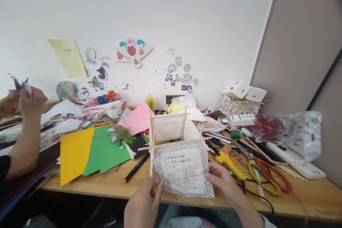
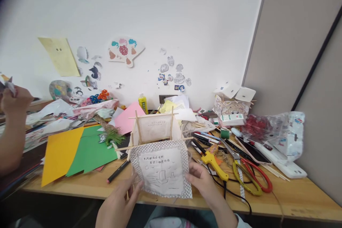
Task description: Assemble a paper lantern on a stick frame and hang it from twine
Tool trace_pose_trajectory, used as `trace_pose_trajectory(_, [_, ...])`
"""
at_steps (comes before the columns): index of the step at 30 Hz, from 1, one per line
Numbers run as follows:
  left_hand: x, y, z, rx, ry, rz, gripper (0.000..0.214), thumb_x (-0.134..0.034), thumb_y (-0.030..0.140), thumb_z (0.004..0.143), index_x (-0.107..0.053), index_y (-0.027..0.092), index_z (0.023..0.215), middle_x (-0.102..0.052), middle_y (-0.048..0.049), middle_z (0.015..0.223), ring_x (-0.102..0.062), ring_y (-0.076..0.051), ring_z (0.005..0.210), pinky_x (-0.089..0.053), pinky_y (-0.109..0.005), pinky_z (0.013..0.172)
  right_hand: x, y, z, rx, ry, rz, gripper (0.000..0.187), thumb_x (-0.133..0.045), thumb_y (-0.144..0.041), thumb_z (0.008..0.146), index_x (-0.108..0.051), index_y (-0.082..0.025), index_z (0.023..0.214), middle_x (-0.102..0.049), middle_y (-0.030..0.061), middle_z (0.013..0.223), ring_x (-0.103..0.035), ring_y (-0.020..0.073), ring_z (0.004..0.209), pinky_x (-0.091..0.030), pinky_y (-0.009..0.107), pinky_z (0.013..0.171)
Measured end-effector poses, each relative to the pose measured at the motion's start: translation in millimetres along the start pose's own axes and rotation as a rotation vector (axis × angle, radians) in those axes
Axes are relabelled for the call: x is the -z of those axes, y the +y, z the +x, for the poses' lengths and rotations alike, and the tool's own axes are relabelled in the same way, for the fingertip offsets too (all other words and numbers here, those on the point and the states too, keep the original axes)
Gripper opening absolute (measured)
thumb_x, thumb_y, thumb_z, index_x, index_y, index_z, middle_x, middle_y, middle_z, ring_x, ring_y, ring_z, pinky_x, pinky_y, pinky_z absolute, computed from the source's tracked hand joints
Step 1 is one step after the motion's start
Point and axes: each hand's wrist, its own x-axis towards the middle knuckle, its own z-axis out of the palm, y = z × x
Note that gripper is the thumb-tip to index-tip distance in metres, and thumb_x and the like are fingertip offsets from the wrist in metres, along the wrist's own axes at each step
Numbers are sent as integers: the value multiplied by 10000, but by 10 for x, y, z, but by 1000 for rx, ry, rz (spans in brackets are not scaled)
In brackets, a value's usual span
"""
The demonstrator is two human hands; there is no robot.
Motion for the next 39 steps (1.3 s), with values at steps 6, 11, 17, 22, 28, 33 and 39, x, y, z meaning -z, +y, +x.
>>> trace_pose_trajectory(6, [45, -94, -10, 246, -258, -247, 409, -429, 578, 856, -647, 239, 787, -613, 29, 585, -574, -134, 491, -468, -213, 481, -9, -10, 18, 39, -29, -89, 399, -688, -543, 728, -688, -178, 888, -699, 66, 848, -635, 210, 825, -490, 324, 774])
trace_pose_trajectory(11, [30, -171, 60, 114, -77, -239, 356, -452, 505, 872, -620, 231, 720, -629, -4, 676, -603, -151, 575, -498, -243, 554, -53, 110, 174, 134, 144, -348, 380, -629, -538, 751, -658, -160, 773, -678, 69, 752, -620, 213, 715, -498, 326, 669])
trace_pose_trajectory(17, [-121, -260, 105, -27, 45, -312, 208, -513, 343, 881, -604, 207, 753, -651, -59, 846, -673, -174, 755, -554, -252, 654, -142, 148, 298, 229, 308, -518, 167, -586, -337, 772, -648, -182, 760, -624, 40, 698, -559, 199, 677, -443, 312, 651])
trace_pose_trajectory(22, [-113, -214, 132, -52, 105, -315, 210, -495, 322, 892, -583, 209, 738, -654, -45, 796, -681, -166, 719, -557, -237, 619, -179, 151, 311, 260, 358, -608, 149, -557, -312, 767, -635, -186, 788, -612, 33, 706, -553, 189, 667, -435, 296, 647])
trace_pose_trajectory(28, [-161, -246, 108, -91, 170, -237, 196, -481, 325, 903, -595, 198, 805, -683, -46, 801, -683, -162, 720, -557, -250, 655, -195, 180, 313, 270, 306, -696, 97, -556, -265, 747, -608, -193, 705, -579, 5, 635, -539, 168, 612, -420, 272, 606])
trace_pose_trajectory(33, [-176, -267, 88, -83, 171, -228, 180, -491, 322, 906, -587, 194, 822, -685, -40, 791, -681, -157, 721, -549, -253, 687, -205, 163, 301, 271, 277, -774, 53, -581, -222, 749, -611, -190, 720, -599, 18, 682, -550, 186, 675, -413, 289, 643])
trace_pose_trajectory(39, [-167, -185, 103, -68, 153, -235, 219, -503, 362, 894, -598, 194, 791, -642, -59, 829, -665, -173, 758, -556, -277, 680, -232, 101, 270, 251, 245, -839, 78, -614, -178, 733, -638, -196, 804, -639, 41, 780, -579, 225, 772, -432, 320, 697])
